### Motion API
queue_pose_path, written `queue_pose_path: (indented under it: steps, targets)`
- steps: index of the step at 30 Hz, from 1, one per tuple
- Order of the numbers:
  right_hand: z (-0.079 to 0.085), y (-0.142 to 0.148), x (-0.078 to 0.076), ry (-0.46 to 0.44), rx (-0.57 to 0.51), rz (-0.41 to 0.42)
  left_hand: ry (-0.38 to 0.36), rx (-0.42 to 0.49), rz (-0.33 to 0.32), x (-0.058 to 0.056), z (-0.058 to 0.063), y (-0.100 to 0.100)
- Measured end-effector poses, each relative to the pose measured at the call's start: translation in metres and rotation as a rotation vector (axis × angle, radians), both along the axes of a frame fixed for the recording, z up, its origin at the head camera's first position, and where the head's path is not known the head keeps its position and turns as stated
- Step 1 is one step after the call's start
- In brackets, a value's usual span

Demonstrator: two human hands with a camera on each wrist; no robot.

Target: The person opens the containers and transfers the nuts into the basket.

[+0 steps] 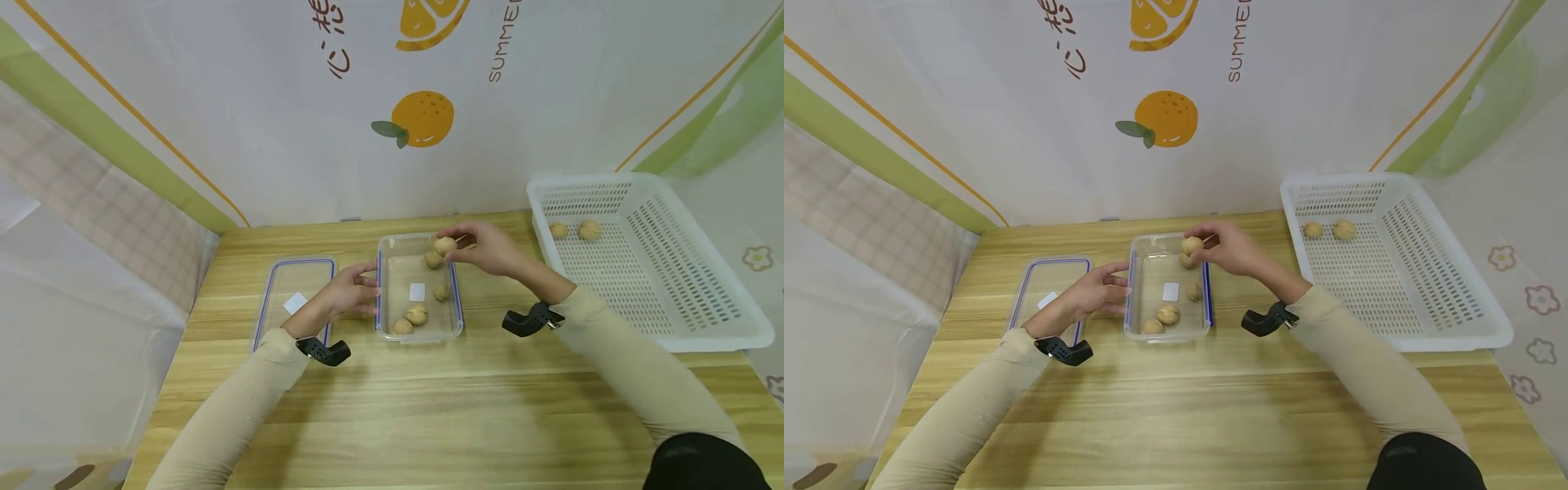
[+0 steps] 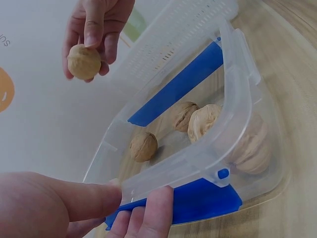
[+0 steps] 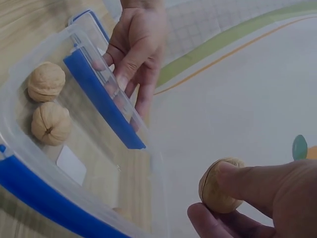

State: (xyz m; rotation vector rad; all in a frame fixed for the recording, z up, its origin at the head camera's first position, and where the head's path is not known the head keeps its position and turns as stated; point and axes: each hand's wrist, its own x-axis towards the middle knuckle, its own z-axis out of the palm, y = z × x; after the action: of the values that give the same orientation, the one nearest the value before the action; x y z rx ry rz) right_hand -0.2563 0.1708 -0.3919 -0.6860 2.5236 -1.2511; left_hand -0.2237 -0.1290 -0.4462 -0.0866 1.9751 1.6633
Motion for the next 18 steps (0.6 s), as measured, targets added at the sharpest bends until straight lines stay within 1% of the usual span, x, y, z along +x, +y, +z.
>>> queue_pose_path:
  steps: [8, 14, 18]
  targets:
    - [0.007, 0.019, -0.002, -0.023, 0.013, -0.030, 0.001, 0.011, 0.003, -0.001, 0.000, 0.000]
    - [0.014, 0.032, -0.001, -0.034, 0.028, -0.068, -0.003, 0.010, 0.001, -0.001, -0.001, 0.000]
    - [0.017, 0.042, 0.000, -0.027, 0.035, -0.095, -0.004, 0.009, -0.002, -0.002, -0.001, 0.000]
